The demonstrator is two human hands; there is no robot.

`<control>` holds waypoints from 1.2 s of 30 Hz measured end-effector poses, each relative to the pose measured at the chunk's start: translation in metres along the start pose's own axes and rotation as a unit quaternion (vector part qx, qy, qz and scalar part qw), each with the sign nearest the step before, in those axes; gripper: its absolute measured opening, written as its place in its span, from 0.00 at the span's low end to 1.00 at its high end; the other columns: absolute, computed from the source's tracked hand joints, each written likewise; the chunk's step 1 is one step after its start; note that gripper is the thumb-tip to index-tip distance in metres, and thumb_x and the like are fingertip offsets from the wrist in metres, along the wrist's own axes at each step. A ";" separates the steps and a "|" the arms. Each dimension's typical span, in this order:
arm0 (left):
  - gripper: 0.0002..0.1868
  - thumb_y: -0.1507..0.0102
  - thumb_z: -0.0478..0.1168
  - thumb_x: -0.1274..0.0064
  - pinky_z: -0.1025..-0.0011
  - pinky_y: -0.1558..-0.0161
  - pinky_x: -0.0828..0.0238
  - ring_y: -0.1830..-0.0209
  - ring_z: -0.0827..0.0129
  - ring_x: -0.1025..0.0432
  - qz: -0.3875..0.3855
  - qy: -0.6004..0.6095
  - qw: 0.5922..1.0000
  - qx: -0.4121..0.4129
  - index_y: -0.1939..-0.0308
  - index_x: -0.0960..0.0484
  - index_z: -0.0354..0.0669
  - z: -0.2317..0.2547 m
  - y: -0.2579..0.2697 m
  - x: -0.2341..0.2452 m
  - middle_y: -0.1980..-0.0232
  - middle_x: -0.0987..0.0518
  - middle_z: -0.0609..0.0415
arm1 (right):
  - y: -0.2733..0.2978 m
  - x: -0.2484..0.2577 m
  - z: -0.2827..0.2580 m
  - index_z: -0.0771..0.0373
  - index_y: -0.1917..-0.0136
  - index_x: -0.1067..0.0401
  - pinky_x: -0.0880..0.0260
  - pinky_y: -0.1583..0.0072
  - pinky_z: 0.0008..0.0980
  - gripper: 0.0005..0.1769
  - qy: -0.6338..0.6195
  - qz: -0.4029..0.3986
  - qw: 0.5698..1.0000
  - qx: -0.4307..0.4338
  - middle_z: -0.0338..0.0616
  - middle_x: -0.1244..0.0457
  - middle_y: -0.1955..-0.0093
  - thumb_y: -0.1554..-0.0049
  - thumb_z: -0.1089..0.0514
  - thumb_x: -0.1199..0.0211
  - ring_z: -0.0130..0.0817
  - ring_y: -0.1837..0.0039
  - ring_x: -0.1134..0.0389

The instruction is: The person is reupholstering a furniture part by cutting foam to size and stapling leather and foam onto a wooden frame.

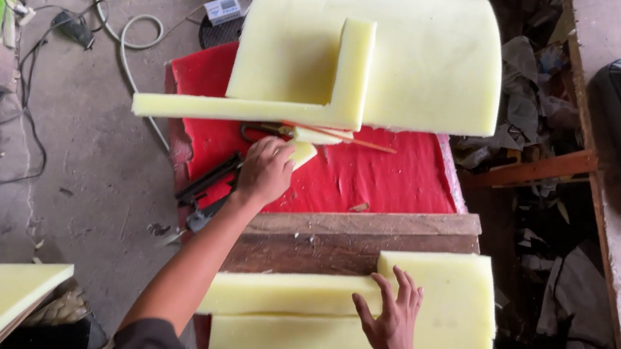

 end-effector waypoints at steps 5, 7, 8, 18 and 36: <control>0.39 0.35 0.51 0.41 0.36 0.24 0.54 0.18 0.42 0.51 -0.163 -0.089 0.977 0.106 0.23 0.38 0.51 -0.051 -0.104 -0.117 0.19 0.40 0.38 | -0.039 0.040 0.012 0.54 0.33 0.31 0.34 0.32 0.55 0.31 -0.124 0.060 0.987 -0.076 0.53 0.40 0.28 0.45 0.41 0.31 0.51 0.29 0.39; 0.28 0.34 0.49 0.44 0.29 0.26 0.56 0.24 0.45 0.43 -0.198 -0.094 0.972 0.082 0.32 0.30 0.50 -0.052 -0.120 -0.134 0.30 0.30 0.40 | -0.061 0.056 0.019 0.56 0.32 0.31 0.34 0.31 0.51 0.31 -0.150 0.064 0.981 -0.107 0.53 0.38 0.29 0.44 0.43 0.32 0.49 0.28 0.37; 0.18 0.33 0.48 0.46 0.21 0.29 0.58 0.30 0.48 0.35 -0.222 -0.102 0.968 0.064 0.40 0.23 0.49 -0.051 -0.123 -0.143 0.41 0.20 0.43 | -0.069 0.065 0.024 0.58 0.31 0.31 0.35 0.29 0.48 0.30 -0.177 0.069 0.974 -0.125 0.53 0.37 0.30 0.42 0.44 0.34 0.48 0.27 0.36; 0.15 0.35 0.38 0.52 0.47 0.64 0.30 0.68 0.46 0.25 -0.032 -0.073 0.978 -0.192 0.44 0.24 0.50 0.094 -0.089 -0.004 0.61 0.32 0.49 | -0.161 0.099 -0.012 0.69 0.16 0.53 0.43 0.23 0.57 0.60 -0.449 0.017 0.862 -0.234 0.73 0.48 0.23 0.47 0.39 0.28 0.65 0.22 0.43; 0.10 0.41 0.32 0.52 0.64 0.68 0.37 0.69 0.62 0.30 0.124 -0.017 0.969 -0.214 0.62 0.15 0.47 0.248 0.122 0.106 0.65 0.26 0.57 | -0.085 0.069 -0.020 0.62 0.25 0.36 0.19 0.52 0.42 0.50 -0.515 0.127 0.813 -0.241 0.54 0.32 0.51 0.55 0.57 0.13 0.40 0.55 0.28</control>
Point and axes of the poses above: each hand's wrist, its own y-axis away from the middle knuckle, its own x-axis out of the back of the hand, z = x × y, the point moved 9 cm from there along -y, towards the middle knuckle
